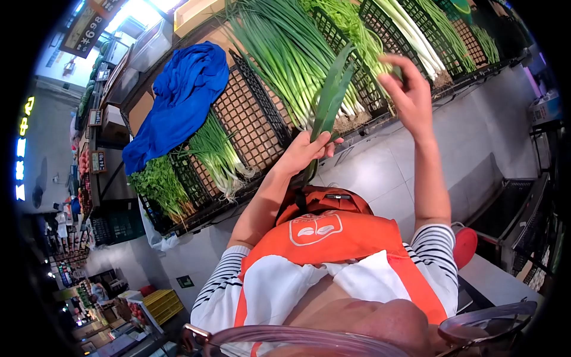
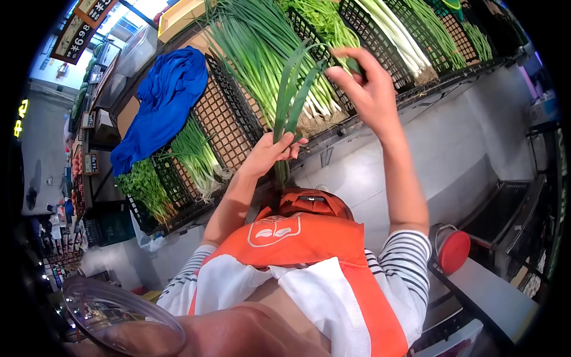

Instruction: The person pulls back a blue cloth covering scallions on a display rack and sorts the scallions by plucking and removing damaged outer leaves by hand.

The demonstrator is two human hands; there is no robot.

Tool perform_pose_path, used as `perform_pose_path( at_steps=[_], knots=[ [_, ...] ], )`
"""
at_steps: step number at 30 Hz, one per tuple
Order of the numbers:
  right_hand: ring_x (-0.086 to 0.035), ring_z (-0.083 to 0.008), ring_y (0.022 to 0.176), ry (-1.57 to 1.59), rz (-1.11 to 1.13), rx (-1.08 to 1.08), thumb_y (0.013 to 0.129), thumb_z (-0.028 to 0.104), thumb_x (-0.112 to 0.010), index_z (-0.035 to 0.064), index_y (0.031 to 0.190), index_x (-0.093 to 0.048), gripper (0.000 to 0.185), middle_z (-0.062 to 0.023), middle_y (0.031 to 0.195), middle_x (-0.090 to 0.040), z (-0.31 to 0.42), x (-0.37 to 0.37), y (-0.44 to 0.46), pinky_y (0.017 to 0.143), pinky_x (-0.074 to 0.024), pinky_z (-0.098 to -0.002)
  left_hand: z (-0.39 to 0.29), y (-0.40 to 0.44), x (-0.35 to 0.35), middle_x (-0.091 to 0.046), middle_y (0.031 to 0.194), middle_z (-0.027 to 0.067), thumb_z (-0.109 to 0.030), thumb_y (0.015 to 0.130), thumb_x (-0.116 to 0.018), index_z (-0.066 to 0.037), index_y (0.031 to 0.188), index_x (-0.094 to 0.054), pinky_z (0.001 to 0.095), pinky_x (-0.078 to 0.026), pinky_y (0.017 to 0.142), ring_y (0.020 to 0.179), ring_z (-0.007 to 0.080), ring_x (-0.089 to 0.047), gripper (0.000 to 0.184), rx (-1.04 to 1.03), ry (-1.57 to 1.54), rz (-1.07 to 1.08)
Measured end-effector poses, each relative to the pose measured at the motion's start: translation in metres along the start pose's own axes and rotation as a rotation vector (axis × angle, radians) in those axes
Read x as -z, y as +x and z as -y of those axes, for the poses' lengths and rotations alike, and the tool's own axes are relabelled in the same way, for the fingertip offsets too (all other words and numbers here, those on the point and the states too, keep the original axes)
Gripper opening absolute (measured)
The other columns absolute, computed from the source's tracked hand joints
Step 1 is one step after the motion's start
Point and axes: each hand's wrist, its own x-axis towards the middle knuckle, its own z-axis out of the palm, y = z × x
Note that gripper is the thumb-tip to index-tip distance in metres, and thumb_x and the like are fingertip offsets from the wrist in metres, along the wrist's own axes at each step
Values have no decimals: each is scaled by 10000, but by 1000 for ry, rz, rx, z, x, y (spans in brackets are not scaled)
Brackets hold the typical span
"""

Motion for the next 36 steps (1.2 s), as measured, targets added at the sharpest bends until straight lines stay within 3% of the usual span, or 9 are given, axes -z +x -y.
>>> perform_pose_path(
  at_steps=[4, 7, 17, 20, 24, 26, 28, 32, 36],
  knots=[
    [-463, -180, 645, -427, 304, 651, 705, 193, -699, 80, 1036, -594, 365, -43, 793, -491, 31, -1, 34, 585, -390, -296, -8, 4, -5, -499, 667, -5, -400, 916, -436, 68, 1012, -555, 172, -286, 510, 518, 18, -340, 491, 65, -8, 58],
    [-500, -204, 728, -676, 443, 848, 664, 164, -707, 66, 939, -610, 308, -44, 810, -465, 31, -9, 49, 640, -390, -317, -6, 5, -4, -501, 668, -6, -409, 912, -442, 71, 1019, -551, 170, -279, 502, 515, 17, -338, 504, 67, -7, 76],
    [-479, -176, 772, -798, 679, 1069, 607, 169, -680, 106, 711, -518, 202, 1, 730, -484, 33, -22, 51, 691, -352, -301, 7, 2, 4, -499, 655, -8, -414, 913, -434, 74, 1006, -557, 181, -306, 526, 536, 29, -362, 511, 51, 32, 140],
    [-479, -183, 785, -787, 669, 995, 591, 193, -691, 112, 717, -511, 234, 5, 686, -490, 30, -27, 44, 704, -351, -306, -1, -1, -1, -498, 647, -7, -410, 915, -431, 75, 999, -560, 189, -317, 536, 546, 40, -374, 509, 113, 45, 140],
    [-471, -175, 707, -753, 186, 767, 722, 205, -643, 89, 774, -527, 173, 17, 671, -491, 12, -27, 59, 662, -364, -300, -9, -5, 0, -500, 645, -4, -416, 907, -445, 76, 1005, -558, 186, -312, 529, 547, 47, -381, 515, 143, 33, 127],
    [-433, -122, 661, -36, -9, 369, 873, 207, -532, 60, 880, -541, 148, 11, 690, -469, 26, 3, 73, 599, -351, -252, 3, -7, 6, -508, 646, -1, -408, 904, -455, 72, 992, -562, 183, -313, 525, 547, 53, -395, 499, 140, 30, 113],
    [-482, -160, 689, 318, -211, 445, 840, 297, -598, 98, 1034, -507, 293, -6, 783, -539, 38, 33, 83, 669, -394, -262, -11, -17, 18, -519, 651, 5, -385, 897, -474, 63, 968, -567, 186, -316, 519, 554, 63, -420, 464, 103, 19, 63],
    [-396, -87, 638, 491, -141, 373, 937, 198, -442, 29, 952, -532, 192, -7, 721, -445, 43, 56, 70, 566, -330, -209, -26, -45, 33, -524, 639, 61, -335, 868, -536, 62, 922, -564, 212, -330, 506, 556, 114, -467, 402, 58, -157, -87],
    [-393, -98, 628, 619, -161, 134, 921, 171, -466, 31, 1004, -483, 163, -12, 701, -445, -6, 54, 60, 587, -361, -225, -20, -58, 60, -482, 549, 60, -305, 868, -539, 72, 870, -576, 234, -337, 501, 503, 133, -458, 378, -25, -231, -23]
  ],
)
